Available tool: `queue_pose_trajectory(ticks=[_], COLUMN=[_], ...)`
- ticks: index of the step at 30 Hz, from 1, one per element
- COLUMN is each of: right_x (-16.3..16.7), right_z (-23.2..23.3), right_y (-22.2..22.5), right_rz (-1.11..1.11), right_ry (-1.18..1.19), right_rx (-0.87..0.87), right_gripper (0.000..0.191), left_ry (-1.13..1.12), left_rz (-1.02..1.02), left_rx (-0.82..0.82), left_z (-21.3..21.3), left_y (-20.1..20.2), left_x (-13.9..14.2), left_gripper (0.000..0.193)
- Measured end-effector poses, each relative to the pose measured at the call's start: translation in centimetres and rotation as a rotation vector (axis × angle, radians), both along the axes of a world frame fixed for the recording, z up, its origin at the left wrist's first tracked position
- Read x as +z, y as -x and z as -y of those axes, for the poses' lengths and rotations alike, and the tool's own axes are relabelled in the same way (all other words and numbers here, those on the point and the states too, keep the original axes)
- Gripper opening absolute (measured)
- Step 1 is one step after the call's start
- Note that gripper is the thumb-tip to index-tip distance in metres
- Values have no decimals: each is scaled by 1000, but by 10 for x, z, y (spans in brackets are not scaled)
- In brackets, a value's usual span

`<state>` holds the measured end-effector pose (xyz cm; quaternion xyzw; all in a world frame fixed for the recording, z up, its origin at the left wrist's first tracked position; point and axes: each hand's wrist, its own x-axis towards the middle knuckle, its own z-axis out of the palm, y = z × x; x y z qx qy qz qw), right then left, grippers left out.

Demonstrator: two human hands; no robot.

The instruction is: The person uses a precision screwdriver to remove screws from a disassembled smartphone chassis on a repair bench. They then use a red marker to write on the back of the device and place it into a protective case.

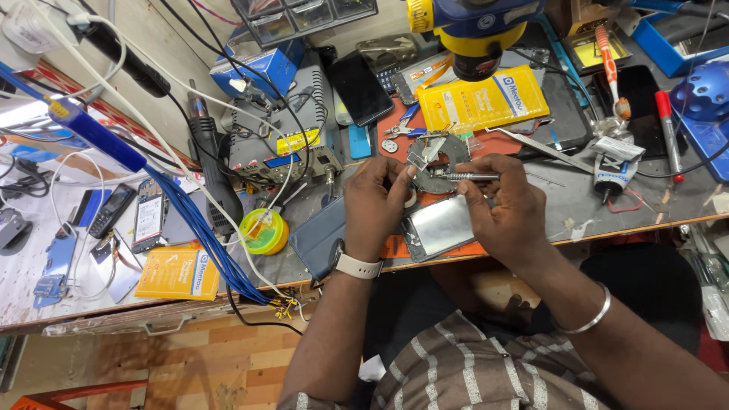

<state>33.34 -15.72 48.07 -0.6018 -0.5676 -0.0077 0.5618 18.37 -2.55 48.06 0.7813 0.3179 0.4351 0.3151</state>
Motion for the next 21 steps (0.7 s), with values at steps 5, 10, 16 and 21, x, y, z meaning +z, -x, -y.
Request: queue_pose_trajectory(ticks=[5, 10, 16, 21], right_x=[-5, -4, -3, -3], right_z=[-5, -6, -3, -1], right_y=[6, 11, 11, 11], right_rz=[-54, 79, 80, 117], right_ry=[-27, -24, -25, -49], right_rx=[27, -7, 38, 0], right_gripper=[30, 28, 28, 27], left_ry=[-18, -26, -28, -10], left_rz=[21, 10, 5, 0], left_rx=[-17, -27, -37, -40], left_z=[-3, -3, 1, 3], left_y=[7, 8, 10, 10], left_x=[-6, -6, -4, -2], left_gripper=[23, 22, 19, 16])
